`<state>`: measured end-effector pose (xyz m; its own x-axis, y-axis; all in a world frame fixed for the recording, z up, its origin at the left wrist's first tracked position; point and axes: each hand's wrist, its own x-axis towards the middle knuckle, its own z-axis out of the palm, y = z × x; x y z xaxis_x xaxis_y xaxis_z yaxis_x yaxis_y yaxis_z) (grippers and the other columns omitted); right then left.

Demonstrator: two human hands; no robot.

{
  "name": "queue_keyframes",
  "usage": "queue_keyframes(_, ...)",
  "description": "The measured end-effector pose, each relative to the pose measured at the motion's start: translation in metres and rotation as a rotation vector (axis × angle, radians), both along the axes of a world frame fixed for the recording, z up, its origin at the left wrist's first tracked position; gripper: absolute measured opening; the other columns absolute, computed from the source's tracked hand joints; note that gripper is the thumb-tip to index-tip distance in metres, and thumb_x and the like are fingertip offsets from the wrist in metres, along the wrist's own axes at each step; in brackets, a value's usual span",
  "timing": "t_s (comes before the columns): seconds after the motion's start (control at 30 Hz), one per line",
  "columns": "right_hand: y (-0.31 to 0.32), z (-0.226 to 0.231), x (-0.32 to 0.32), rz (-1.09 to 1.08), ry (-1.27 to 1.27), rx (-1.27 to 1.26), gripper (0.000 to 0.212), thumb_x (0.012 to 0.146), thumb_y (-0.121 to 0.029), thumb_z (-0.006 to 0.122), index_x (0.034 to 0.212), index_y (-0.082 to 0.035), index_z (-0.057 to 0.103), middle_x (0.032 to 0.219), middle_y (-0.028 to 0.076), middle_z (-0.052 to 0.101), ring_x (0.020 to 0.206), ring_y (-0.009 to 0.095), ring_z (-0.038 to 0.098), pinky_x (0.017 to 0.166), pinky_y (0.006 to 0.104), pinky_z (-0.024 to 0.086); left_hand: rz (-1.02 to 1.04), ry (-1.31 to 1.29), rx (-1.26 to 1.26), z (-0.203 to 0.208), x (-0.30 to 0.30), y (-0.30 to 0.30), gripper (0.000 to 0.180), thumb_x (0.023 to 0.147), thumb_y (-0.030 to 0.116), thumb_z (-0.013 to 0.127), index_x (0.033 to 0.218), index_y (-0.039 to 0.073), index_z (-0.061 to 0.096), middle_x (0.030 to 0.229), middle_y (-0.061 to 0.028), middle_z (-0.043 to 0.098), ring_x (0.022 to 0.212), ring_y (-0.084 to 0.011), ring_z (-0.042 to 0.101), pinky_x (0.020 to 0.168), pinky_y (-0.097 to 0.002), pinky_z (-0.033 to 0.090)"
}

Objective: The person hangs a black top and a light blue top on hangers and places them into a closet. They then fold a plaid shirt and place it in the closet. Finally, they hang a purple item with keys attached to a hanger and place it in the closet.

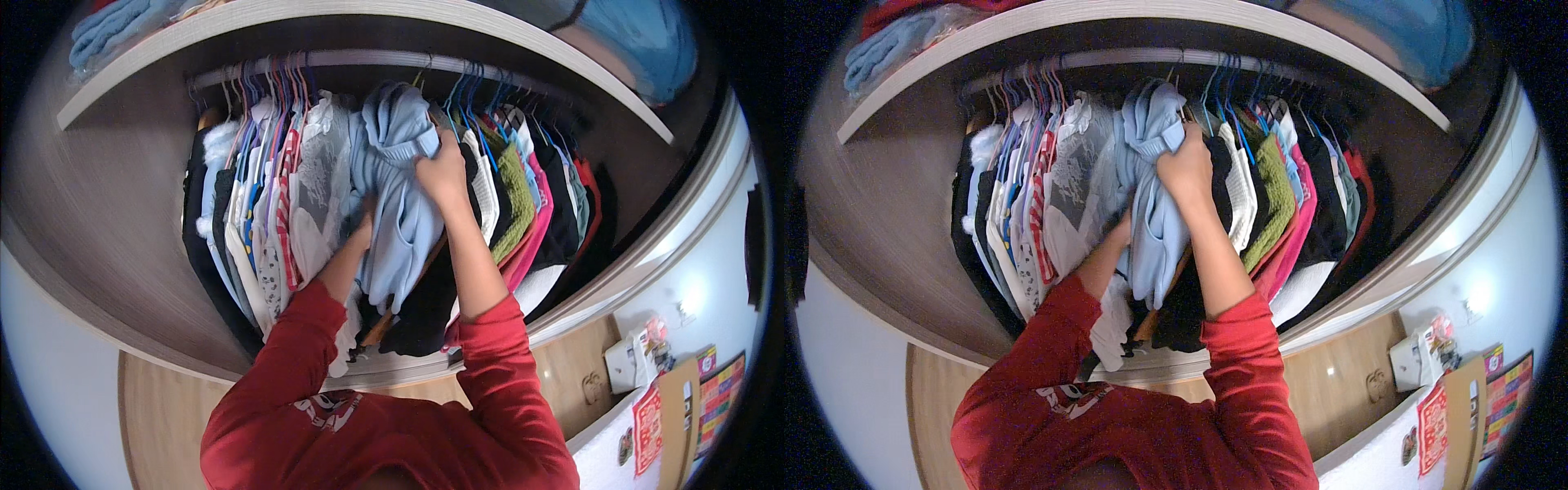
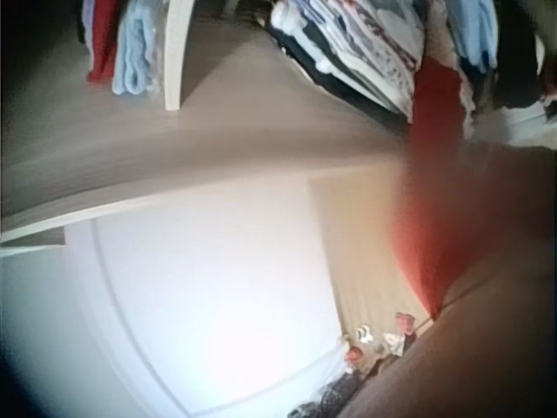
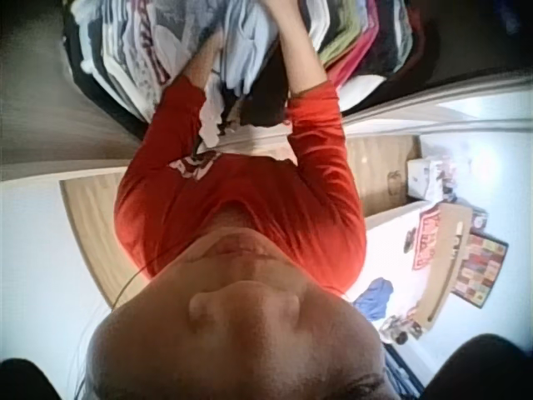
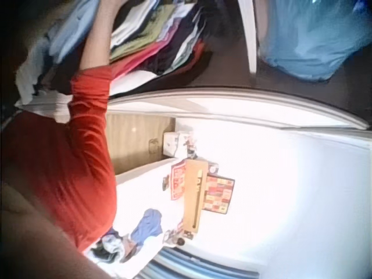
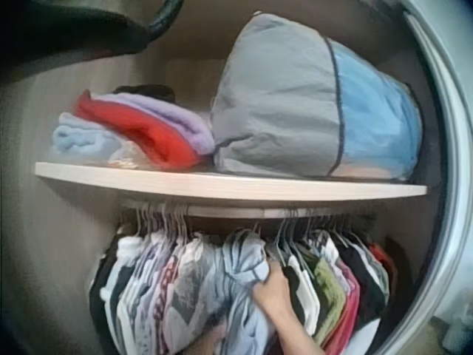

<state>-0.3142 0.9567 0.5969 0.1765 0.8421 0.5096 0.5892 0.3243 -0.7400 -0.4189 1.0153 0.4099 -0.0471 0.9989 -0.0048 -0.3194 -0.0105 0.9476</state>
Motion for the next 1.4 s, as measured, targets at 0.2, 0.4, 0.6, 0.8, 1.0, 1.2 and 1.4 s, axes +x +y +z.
queue_keyframes(0.2, -0.009, -0.014, -0.011, 0.127, -0.166, 0.074, 0.042, 0.068, -0.008, 0.059, 0.107, 0.0, 0.044, 0.093, 0.025, 0.055, 0.093, 0.039, 0.052, 0.08, 0.0391, 0.041, -0.117, 0.016, 0.102, 0.013, 0.036, -0.021, 0.055, 0.087, 0.039, 0.036, 0.129, 0.004, 0.03, 0.131, -0.014, 0.032, 0.118, -0.0241, 0.033, 0.098, -0.0328, 0.023)
queue_keyframes(0.4, -0.009, -0.029, -0.033, 0.434, -0.045, 0.157, 0.049, 0.074, -0.011, 0.06, 0.117, 0.002, 0.041, 0.104, 0.018, 0.053, 0.1, 0.029, 0.05, 0.087, 0.0322, 0.037, -0.06, 0.079, 0.098, 0.0, -0.018, -0.02, 0.054, 0.087, 0.038, 0.036, 0.129, 0.004, 0.031, 0.13, -0.0144, 0.033, 0.118, -0.024, 0.033, 0.098, -0.0323, 0.024)
queue_keyframes(0.6, 0.045, -0.061, -0.01, 0.534, 0.374, -0.267, 0.035, 0.089, -0.027, 0.044, 0.118, -0.008, 0.046, 0.106, 0.003, 0.052, 0.096, 0.013, 0.048, 0.081, 0.0291, 0.039, 0.009, 0.07, 0.028, -0.024, -0.067, -0.002, 0.053, 0.088, 0.037, 0.036, 0.128, 0.003, 0.031, 0.129, -0.0148, 0.034, 0.117, -0.024, 0.034, 0.098, -0.0319, 0.024)
queue_keyframes(0.8, 0.089, -0.112, -0.044, 0.55, 0.255, -0.304, 0.044, 0.086, -0.015, 0.044, 0.127, -0.003, 0.035, 0.124, 0.013, 0.042, 0.111, 0.02, 0.041, 0.091, 0.0269, 0.032, 0.02, -0.007, -0.006, -0.025, -0.072, 0.019, 0.052, 0.088, 0.036, 0.035, 0.128, 0.003, 0.032, 0.129, -0.0152, 0.035, 0.117, -0.0239, 0.035, 0.098, -0.0314, 0.024)
queue_keyframes(1.0, 0.162, -0.12, -0.048, 0.314, 0.295, -0.28, 0.051, 0.075, -0.007, 0.056, 0.123, -0.002, 0.04, 0.113, 0.013, 0.052, 0.101, 0.021, 0.049, 0.084, 0.0281, 0.038, 0.046, -0.132, -0.021, -0.012, -0.06, 0.04, 0.051, 0.088, 0.035, 0.035, 0.127, 0.002, 0.032, 0.128, -0.0156, 0.036, 0.116, -0.0238, 0.036, 0.098, -0.0309, 0.024)
queue_keyframes(1.2, 0.171, -0.093, -0.063, 0.392, 0.356, -0.332, 0.044, 0.069, -0.006, 0.046, 0.112, 0.004, 0.049, 0.112, 0.022, 0.051, 0.104, 0.028, 0.049, 0.088, 0.0296, 0.037, 0.268, -0.168, 0.17, 0.034, -0.043, 0.044, 0.05, 0.089, 0.034, 0.035, 0.127, 0.002, 0.033, 0.127, -0.016, 0.037, 0.116, -0.0238, 0.036, 0.098, -0.0305, 0.024)
queue_keyframes(1.4, 0.21, -0.11, -0.089, 0.249, 0.384, 0.137, 0.041, 0.07, -0.006, 0.047, 0.11, 0.004, 0.05, 0.11, 0.021, 0.053, 0.102, 0.028, 0.05, 0.087, 0.0313, 0.038, 0.342, 0.127, 0.468, 0.129, -0.03, -0.032, 0.053, 0.085, 0.031, 0.043, 0.128, 0.001, 0.03, 0.126, -0.0163, 0.038, 0.115, -0.0245, 0.037, 0.098, -0.0311, 0.024)
